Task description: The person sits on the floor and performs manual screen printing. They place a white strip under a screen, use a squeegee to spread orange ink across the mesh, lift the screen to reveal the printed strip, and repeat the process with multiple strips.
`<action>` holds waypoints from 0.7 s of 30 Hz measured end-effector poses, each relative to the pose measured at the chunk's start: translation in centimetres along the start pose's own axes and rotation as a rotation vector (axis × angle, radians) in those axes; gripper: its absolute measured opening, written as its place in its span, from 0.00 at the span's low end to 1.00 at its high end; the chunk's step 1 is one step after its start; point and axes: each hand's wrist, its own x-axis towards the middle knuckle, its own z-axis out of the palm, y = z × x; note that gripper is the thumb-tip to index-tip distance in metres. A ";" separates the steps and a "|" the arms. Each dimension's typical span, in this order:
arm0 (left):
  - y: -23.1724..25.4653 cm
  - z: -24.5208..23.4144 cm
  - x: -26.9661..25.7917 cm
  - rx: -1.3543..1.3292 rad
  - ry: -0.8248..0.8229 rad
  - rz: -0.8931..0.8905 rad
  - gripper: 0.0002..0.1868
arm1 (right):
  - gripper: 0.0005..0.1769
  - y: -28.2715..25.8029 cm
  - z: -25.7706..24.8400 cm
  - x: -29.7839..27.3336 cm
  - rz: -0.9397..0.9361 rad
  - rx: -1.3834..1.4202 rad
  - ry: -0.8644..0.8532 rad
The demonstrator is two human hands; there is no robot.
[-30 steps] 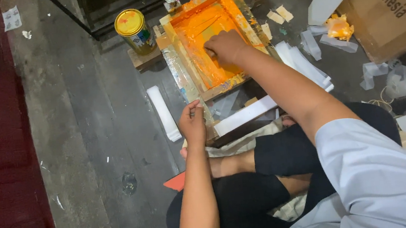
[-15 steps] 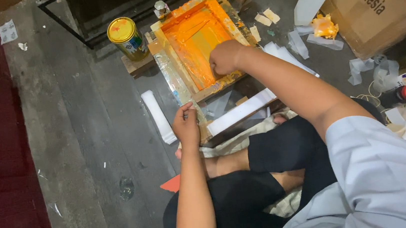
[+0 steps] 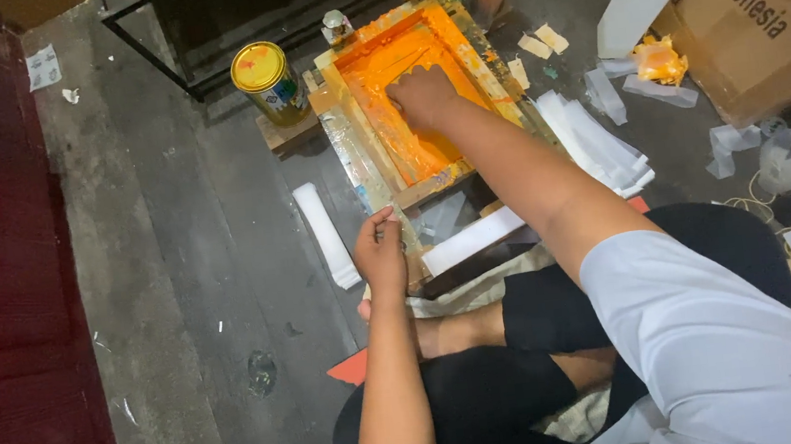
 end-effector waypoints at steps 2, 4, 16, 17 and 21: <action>0.4 -0.1 0.0 0.000 -0.001 -0.010 0.12 | 0.08 0.3 0.5 0.1 -0.033 -0.019 -0.015; 0.2 0.0 0.2 -0.001 -0.006 -0.020 0.12 | 0.13 0.3 0.4 -0.3 -0.063 -0.039 -0.031; -1.3 0.0 0.8 0.020 -0.004 0.020 0.11 | 0.29 -1.8 -6.3 -8.1 -0.168 -0.150 -0.492; -1.3 0.0 0.8 0.016 -0.003 0.025 0.11 | 0.30 -1.9 -6.7 -8.5 -0.167 -0.152 -0.551; -2.0 0.1 1.1 -0.011 -0.010 0.034 0.10 | 0.19 -0.9 -4.3 -7.9 -0.185 -0.090 -0.564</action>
